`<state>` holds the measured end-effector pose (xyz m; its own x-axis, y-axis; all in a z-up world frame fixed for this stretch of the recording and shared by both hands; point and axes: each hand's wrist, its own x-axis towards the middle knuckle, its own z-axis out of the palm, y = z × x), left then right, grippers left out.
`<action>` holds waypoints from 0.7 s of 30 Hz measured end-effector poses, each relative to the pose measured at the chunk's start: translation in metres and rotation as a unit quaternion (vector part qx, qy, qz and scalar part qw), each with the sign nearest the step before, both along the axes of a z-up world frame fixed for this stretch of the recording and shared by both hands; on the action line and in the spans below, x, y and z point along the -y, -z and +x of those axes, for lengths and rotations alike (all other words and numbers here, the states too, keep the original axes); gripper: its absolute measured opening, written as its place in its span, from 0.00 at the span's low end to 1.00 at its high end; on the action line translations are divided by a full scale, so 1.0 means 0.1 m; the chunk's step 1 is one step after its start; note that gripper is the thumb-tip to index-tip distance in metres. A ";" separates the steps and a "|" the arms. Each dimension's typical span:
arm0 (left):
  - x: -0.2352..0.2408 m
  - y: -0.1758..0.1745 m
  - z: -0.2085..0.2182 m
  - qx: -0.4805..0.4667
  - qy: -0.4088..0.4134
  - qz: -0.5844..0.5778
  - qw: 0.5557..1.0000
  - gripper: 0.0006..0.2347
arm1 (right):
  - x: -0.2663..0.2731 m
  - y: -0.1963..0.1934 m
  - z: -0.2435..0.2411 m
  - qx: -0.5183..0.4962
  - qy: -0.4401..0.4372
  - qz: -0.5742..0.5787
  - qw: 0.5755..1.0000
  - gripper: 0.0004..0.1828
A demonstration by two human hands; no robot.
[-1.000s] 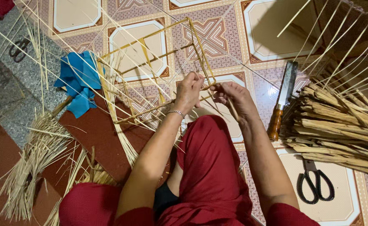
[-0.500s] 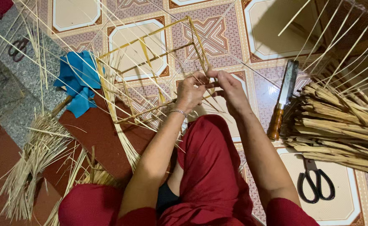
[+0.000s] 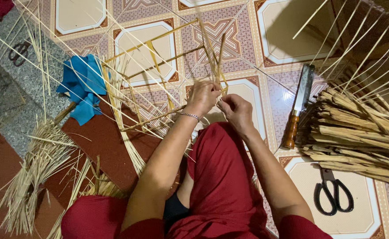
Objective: The person sits on the floor and weaves thin dried palm strips into a rectangular basket frame. They repeatedly thread the strips through the frame, adjust the weave, and trim excess material with scissors.
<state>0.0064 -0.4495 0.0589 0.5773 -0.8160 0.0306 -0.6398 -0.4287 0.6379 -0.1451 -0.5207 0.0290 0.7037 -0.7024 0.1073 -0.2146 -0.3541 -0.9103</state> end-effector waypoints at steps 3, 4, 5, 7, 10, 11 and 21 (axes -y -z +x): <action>0.03 -0.05 0.01 0.011 0.016 0.026 0.999 0.04 | 0.00 0.04 0.03 0.002 0.028 -0.028 0.999 0.08; 0.04 -0.08 0.02 -0.042 -0.004 0.051 0.998 0.04 | 0.00 0.06 0.05 0.008 0.023 -0.036 0.999 0.08; 0.04 -0.11 0.03 -0.096 -0.024 0.076 0.992 0.05 | 0.01 0.08 0.06 0.014 0.019 -0.044 0.999 0.09; 0.04 -0.15 0.02 -0.182 -0.044 0.071 0.980 0.05 | 0.02 0.13 0.06 0.027 0.015 -0.019 0.999 0.09; -0.01 -0.21 0.04 -0.259 -0.057 0.000 0.964 0.05 | 0.01 0.21 0.11 0.046 0.010 0.064 0.997 0.10; -0.03 -0.22 0.04 -0.275 -0.066 -0.013 0.959 0.05 | 0.02 0.22 0.12 0.048 0.009 0.080 0.996 0.10; -0.05 -0.15 0.08 -0.210 -0.055 0.085 0.972 0.07 | 0.03 0.09 0.07 0.076 0.022 -0.222 0.972 0.04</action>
<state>0.0148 -0.4450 0.0743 0.5938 -0.7214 -0.3564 -0.2817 -0.6013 0.7477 -0.1385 -0.5242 0.0199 0.6263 -0.5924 0.5068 -0.1129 -0.7121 -0.6929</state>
